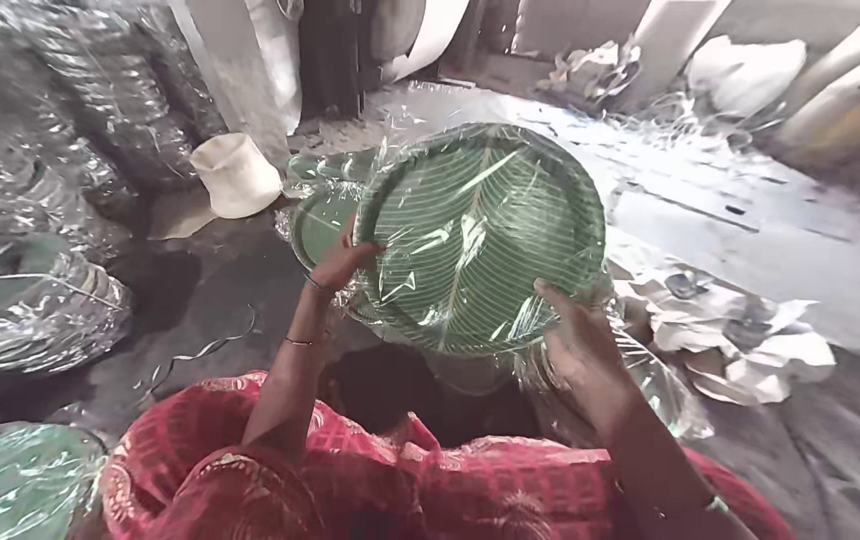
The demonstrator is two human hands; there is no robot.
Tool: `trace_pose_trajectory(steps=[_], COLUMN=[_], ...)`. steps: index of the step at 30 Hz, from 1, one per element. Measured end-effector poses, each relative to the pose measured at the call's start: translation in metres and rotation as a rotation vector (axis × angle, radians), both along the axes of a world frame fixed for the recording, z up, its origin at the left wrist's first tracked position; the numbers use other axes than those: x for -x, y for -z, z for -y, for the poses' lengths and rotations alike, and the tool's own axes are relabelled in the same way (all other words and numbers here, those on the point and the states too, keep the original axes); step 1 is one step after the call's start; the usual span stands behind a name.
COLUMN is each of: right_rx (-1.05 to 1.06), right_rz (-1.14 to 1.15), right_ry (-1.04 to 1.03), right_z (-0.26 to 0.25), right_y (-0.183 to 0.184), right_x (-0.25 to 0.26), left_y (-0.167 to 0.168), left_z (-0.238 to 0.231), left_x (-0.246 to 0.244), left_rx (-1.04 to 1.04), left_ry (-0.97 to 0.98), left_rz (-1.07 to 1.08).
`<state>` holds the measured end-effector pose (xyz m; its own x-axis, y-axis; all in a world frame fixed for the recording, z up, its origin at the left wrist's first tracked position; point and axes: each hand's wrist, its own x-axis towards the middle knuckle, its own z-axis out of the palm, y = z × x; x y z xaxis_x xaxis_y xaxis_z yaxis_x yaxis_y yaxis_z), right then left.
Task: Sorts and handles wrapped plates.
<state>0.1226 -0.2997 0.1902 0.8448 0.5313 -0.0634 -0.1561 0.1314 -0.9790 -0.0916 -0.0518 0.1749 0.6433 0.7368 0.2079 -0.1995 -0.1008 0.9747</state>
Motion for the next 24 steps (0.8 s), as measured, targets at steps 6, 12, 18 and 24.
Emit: trace_pose_trajectory(steps=[6, 12, 18, 24], right_rx=[0.147, 0.209, 0.245, 0.336], right_rz=[0.359, 0.365, 0.283, 0.563], right_ry=[-0.160, -0.181, -0.151, -0.098], right_z=[0.002, -0.001, -0.004, 0.001], right_y=[0.007, 0.021, 0.025, 0.014], right_x=[0.005, 0.008, 0.013, 0.019], left_y=[-0.013, -0.011, -0.012, -0.006], left_z=[-0.024, -0.016, -0.007, -0.001], left_x=[0.037, 0.033, 0.030, 0.022], left_rx=[-0.276, -0.223, -0.192, -0.134], left_ry=[-0.024, -0.081, -0.143, -0.322], left_rz=[-0.074, 0.162, 0.180, 0.207])
